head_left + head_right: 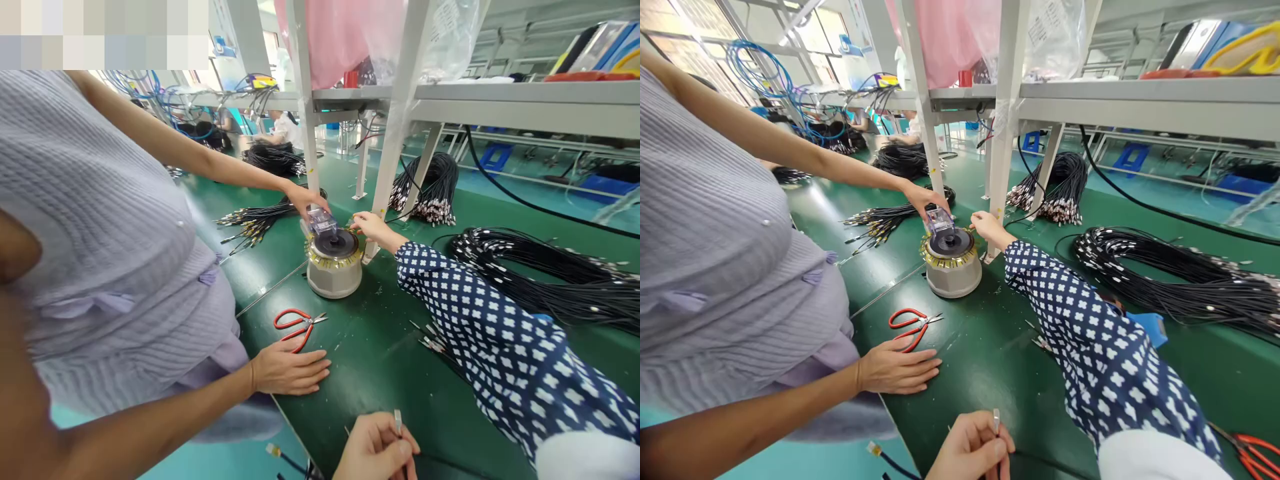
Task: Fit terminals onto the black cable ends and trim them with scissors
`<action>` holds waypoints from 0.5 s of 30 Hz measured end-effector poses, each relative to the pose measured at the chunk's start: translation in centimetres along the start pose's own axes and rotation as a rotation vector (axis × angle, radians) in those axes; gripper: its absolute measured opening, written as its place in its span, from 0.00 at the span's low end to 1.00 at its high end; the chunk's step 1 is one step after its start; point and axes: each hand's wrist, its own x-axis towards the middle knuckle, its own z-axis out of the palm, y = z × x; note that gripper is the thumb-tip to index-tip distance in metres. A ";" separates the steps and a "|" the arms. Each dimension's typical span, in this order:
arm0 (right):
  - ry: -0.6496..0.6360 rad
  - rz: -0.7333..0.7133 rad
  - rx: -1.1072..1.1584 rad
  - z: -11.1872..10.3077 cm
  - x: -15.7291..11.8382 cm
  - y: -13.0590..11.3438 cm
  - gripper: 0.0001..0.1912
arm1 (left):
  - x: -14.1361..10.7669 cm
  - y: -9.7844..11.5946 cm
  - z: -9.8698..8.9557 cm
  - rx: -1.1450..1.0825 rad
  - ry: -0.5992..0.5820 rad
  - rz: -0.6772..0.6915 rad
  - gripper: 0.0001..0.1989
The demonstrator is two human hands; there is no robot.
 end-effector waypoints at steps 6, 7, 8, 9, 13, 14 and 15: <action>0.078 0.033 -0.039 1.6 0.1 -0.4 0.19 | 0.1 -0.2 -0.4 -0.004 -0.022 0.009 0.29; 0.101 0.034 -0.045 2.0 0.3 -0.4 0.19 | 0.0 -0.1 -0.4 -0.004 -0.012 0.008 0.29; 0.124 0.032 -0.051 2.4 0.4 -0.4 0.19 | -0.2 0.0 -0.4 0.000 0.001 0.006 0.29; 0.149 0.027 -0.056 2.7 0.5 -0.3 0.18 | -0.4 0.2 -0.4 0.006 0.017 0.004 0.29; 0.258 -0.050 -0.078 3.4 0.3 -0.2 0.17 | -0.8 0.8 1.4 0.080 0.075 0.054 0.23; 0.281 -0.088 -0.083 3.4 0.0 -0.2 0.17 | -0.4 0.4 2.4 0.117 0.082 0.095 0.20; 0.300 -0.133 -0.088 3.3 -0.3 -0.4 0.17 | 0.4 -0.6 3.6 0.162 0.084 0.127 0.19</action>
